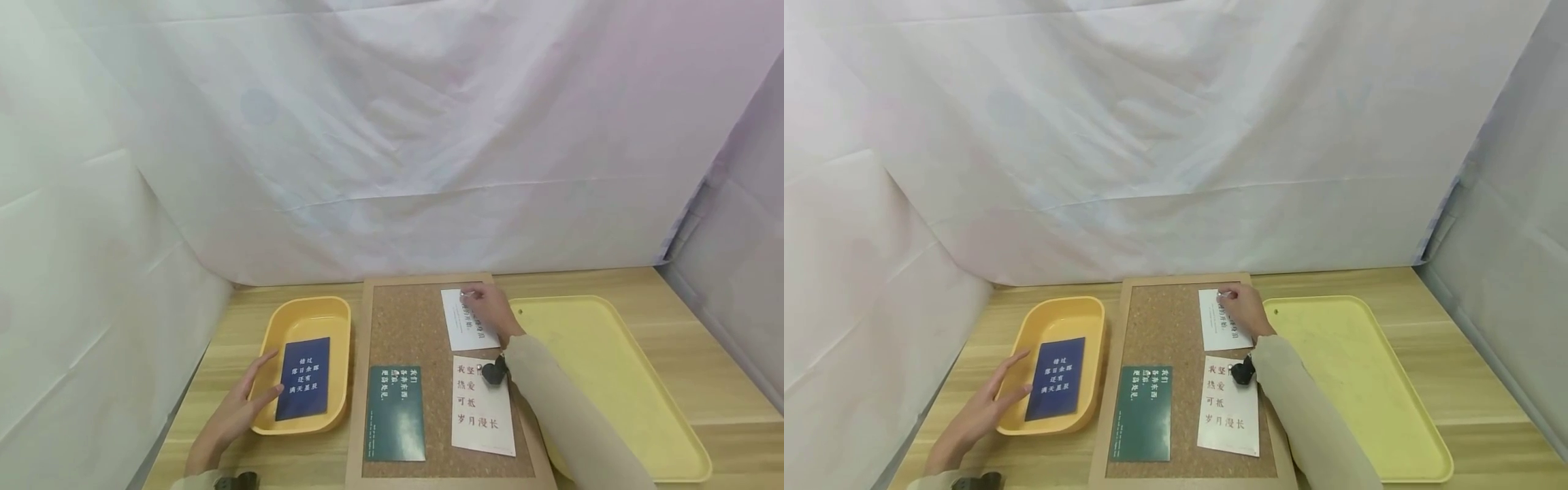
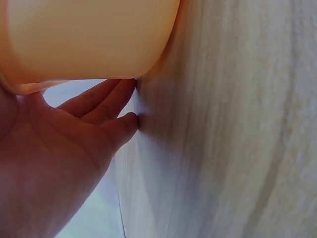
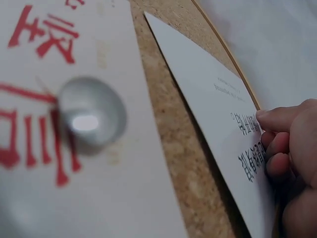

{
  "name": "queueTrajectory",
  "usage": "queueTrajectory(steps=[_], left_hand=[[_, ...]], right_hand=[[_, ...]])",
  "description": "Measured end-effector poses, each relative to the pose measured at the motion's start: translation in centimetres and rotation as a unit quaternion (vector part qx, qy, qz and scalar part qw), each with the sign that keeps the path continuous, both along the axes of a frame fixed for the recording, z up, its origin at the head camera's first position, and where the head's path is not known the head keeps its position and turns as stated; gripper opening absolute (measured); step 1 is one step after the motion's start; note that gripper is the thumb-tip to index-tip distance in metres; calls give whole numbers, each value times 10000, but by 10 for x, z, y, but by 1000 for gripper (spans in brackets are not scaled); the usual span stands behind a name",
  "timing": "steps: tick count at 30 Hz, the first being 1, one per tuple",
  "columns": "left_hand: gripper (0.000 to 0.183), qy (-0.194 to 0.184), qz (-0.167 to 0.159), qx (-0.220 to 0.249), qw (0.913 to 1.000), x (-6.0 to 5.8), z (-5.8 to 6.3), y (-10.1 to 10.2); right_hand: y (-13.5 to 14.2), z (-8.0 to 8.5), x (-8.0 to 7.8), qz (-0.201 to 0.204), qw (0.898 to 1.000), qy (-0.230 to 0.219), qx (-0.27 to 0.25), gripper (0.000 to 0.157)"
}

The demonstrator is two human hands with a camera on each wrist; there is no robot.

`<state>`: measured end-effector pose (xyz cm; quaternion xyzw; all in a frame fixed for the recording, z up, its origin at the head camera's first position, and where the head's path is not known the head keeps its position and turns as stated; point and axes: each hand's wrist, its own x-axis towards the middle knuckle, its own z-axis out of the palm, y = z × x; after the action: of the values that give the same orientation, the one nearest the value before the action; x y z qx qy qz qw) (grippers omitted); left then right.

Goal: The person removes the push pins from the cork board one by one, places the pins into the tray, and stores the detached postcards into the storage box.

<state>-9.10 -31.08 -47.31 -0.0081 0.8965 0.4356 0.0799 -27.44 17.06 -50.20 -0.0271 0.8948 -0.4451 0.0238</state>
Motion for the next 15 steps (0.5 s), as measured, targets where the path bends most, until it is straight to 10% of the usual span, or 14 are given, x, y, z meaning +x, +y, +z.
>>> queueTrajectory(steps=[15], left_hand=[[67, 204, -164, -346, 9991, 1, 4, -1]], right_hand=[[-10, 1, 0, -396, 9992, -60, 7, 24]])
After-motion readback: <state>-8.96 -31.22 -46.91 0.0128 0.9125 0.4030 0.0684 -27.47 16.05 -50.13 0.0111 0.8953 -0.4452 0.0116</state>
